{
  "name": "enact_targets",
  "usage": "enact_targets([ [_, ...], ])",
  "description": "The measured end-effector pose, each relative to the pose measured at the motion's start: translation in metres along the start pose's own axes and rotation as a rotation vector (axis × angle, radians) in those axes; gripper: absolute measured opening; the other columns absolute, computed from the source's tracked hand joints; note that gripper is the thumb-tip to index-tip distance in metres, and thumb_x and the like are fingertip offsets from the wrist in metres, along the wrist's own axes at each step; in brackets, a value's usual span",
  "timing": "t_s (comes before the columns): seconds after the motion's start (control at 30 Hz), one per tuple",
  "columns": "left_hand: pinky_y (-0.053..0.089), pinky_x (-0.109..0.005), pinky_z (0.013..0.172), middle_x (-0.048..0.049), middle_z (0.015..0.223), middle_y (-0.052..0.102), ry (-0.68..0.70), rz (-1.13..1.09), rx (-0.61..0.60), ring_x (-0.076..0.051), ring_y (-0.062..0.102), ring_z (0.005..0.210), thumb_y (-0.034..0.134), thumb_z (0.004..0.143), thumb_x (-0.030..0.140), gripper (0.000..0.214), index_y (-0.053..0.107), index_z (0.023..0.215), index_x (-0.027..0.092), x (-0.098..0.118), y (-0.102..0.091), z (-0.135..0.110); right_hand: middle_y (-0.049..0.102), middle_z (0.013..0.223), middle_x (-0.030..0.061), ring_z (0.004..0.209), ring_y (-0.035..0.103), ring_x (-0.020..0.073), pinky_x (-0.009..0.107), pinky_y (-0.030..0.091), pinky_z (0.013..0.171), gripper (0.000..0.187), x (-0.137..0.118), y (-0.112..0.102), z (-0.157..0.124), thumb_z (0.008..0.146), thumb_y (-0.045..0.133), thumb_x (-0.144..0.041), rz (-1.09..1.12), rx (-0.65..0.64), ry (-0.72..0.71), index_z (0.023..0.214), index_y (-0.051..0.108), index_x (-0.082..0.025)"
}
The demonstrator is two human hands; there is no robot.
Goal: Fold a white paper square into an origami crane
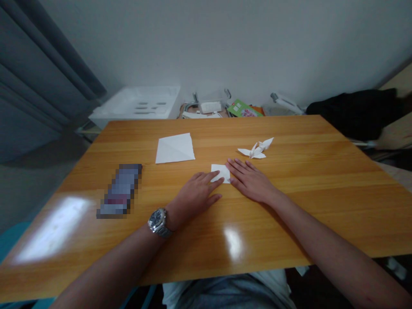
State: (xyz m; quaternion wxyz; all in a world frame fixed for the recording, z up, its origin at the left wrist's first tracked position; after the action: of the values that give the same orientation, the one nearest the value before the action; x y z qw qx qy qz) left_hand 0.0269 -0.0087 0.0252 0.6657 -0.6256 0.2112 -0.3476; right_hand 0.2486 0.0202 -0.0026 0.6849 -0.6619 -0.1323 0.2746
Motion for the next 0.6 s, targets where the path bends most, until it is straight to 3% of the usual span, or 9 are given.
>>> enact_targets([
  [0.2, 0.034, -0.043, 0.121, -0.0103, 0.158, 0.046, 0.003, -0.057, 0.008, -0.027, 0.044, 0.145, 0.054, 0.102, 0.042, 0.051, 0.05, 0.149, 0.022, -0.0049, 0.0041, -0.0004, 0.028, 0.167, 0.0047, 0.155, 0.026, 0.0254, 0.053, 0.022, 0.126, 0.059, 0.0005, 0.0001, 0.0, 0.108, 0.027, -0.047, 0.036, 0.012, 0.01, 0.162, 0.027, -0.024],
  [0.6, 0.036, -0.043, 0.121, -0.0097, 0.158, 0.046, 0.0, -0.053, 0.001, -0.026, 0.046, 0.143, 0.052, 0.102, 0.04, 0.049, 0.05, 0.149, 0.023, -0.0056, 0.0063, -0.0003, 0.029, 0.167, 0.0054, 0.155, 0.025, 0.0261, 0.053, 0.021, 0.126, 0.061, 0.0031, 0.0034, 0.0005, 0.107, 0.029, -0.049, 0.041, 0.014, 0.005, 0.162, 0.027, -0.022],
])
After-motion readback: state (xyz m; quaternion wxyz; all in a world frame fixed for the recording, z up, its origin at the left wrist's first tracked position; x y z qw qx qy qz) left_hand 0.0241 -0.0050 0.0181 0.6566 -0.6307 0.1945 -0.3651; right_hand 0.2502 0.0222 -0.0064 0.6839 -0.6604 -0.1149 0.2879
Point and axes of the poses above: each hand's wrist, its own z-axis towards the middle knuckle, its own y-axis out of the palm, x = y × z, the point moved 3 cm from there along z, towards the middle knuckle
